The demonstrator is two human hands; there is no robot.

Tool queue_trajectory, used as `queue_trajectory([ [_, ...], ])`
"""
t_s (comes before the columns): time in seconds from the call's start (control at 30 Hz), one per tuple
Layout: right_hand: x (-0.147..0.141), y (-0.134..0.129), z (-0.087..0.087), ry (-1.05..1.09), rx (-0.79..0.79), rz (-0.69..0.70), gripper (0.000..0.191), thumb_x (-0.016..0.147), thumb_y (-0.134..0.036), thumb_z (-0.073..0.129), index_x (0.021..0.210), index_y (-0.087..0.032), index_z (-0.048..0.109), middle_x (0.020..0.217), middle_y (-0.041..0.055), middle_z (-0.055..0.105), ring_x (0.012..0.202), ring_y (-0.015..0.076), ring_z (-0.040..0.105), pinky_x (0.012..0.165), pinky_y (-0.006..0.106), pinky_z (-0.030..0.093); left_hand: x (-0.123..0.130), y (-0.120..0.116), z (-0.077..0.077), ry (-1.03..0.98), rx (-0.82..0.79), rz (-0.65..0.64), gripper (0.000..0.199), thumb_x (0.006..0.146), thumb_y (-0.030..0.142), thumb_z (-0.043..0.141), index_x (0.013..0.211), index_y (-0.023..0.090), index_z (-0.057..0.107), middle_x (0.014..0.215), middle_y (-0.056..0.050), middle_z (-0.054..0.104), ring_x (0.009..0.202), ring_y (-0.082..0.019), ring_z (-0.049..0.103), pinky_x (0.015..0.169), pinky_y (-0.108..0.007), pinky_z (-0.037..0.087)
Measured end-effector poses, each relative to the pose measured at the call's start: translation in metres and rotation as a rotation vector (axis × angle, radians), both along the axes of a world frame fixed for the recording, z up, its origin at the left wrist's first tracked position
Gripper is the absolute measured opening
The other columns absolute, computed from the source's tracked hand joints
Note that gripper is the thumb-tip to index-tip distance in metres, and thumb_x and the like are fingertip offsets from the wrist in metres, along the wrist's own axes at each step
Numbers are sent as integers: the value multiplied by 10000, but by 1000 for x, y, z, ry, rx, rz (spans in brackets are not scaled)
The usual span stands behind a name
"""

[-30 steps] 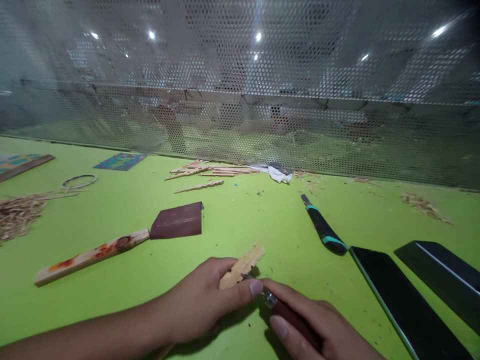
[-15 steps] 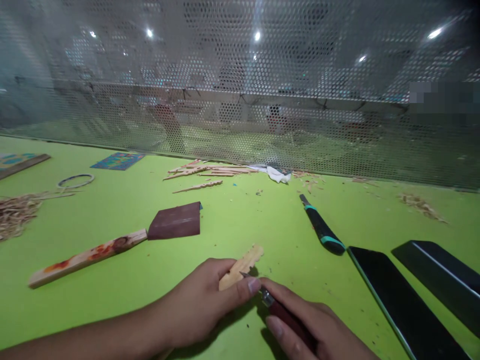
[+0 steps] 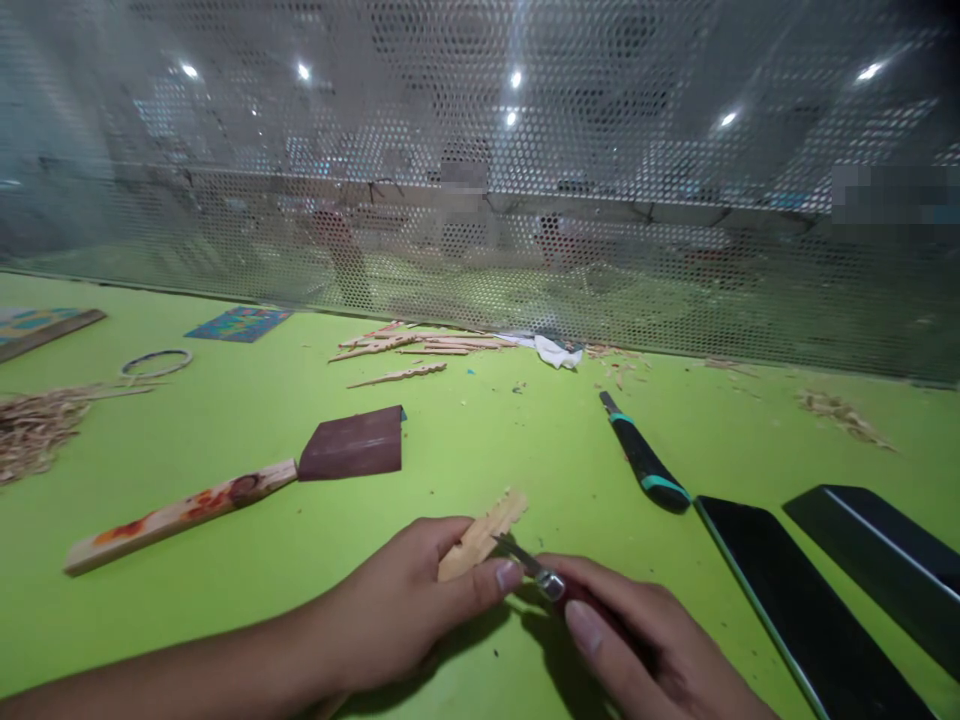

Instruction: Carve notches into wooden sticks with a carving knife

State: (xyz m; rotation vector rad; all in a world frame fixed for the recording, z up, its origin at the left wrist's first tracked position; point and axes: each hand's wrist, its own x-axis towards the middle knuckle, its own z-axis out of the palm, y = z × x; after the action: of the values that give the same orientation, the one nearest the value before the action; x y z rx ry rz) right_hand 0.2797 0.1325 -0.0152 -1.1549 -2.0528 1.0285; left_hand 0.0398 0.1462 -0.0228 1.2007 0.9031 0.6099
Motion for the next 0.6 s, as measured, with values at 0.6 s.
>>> queue_trajectory([
  [0.6, -1, 14, -15, -215, 272, 191, 259, 1057, -236, 492, 1311, -270, 525, 1103, 56, 737, 937, 194, 733, 815, 325, 582, 9, -2, 4, -83, -18, 96, 481, 863, 604, 767, 1014, 154, 690, 757, 32, 515, 660, -116, 363, 598, -223, 300],
])
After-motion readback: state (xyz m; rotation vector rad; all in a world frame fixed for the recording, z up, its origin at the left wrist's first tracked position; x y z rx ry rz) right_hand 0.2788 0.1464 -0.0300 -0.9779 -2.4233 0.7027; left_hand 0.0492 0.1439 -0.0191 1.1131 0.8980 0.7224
